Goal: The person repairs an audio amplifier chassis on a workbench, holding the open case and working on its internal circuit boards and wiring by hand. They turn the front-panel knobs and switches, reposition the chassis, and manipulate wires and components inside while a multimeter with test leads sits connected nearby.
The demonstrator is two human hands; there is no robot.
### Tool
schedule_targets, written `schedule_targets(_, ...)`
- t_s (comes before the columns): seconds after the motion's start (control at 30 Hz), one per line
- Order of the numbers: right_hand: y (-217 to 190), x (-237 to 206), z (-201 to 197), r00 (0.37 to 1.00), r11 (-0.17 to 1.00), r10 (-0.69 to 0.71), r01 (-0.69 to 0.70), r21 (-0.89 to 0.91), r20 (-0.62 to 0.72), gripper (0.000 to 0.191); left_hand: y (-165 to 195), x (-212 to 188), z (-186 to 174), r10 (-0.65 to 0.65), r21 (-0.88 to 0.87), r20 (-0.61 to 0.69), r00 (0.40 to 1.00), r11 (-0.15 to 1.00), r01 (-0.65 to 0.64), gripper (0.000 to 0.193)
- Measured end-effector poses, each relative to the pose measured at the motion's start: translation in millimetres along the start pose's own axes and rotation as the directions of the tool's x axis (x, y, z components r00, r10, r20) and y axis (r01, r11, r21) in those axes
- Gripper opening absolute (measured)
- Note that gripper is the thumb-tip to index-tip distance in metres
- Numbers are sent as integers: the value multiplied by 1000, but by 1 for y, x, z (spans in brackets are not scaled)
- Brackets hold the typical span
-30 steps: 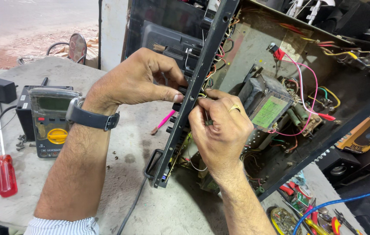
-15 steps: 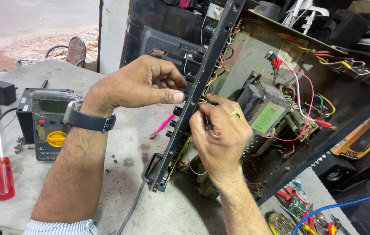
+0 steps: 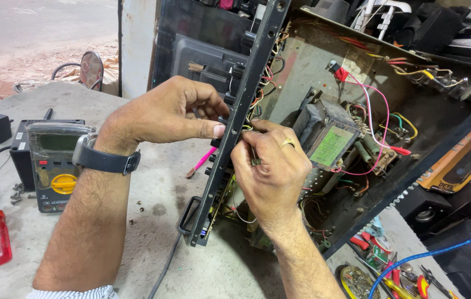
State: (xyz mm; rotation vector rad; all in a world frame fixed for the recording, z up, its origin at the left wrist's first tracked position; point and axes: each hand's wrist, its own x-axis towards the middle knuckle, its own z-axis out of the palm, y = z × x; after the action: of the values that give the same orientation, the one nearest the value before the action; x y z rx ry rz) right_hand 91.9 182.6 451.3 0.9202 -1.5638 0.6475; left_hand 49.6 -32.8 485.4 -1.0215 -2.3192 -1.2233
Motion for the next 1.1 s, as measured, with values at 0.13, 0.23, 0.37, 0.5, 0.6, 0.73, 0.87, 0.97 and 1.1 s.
schedule_targets(0.13,1,0,0,1000,1000,-8,8,-1,4,14,3,-1,0,-17,3,-5,1000,1000,17,38)
schedule_targets(0.23,1,0,-1,1000,1000,-5,5,2,7,14,4,-1,1,-2,-15,-2,1000,1000,2,38)
schedule_targets(0.37,1,-1,-1,1000,1000,2,-2,-2,8,14,4,-2,2,-26,29,-22,999,999,27,38)
schedule_targets(0.5,2,-1,-3,1000,1000,3,-3,7,9,14,6,-1,3,-32,55,-33,999,998,34,40)
schedule_targets(0.6,2,0,-3,1000,1000,3,-3,9,3,15,8,0,4,-46,56,-32,998,997,48,39)
schedule_targets(0.73,0,0,-3,1000,1000,4,-4,11,2,15,9,0,4,-45,26,-26,999,999,45,38)
schedule_targets(0.87,0,0,-2,1000,1000,2,-2,9,-3,15,8,-1,3,-46,4,-19,999,999,46,38)
schedule_targets(0.97,0,0,-1,1000,1000,5,-5,7,0,16,7,-1,2,-29,-9,-10,1000,1000,29,37)
schedule_targets(1.1,-1,0,-1,1000,1000,1,-1,6,-2,16,6,-3,0,-15,1,-8,1000,1000,15,39)
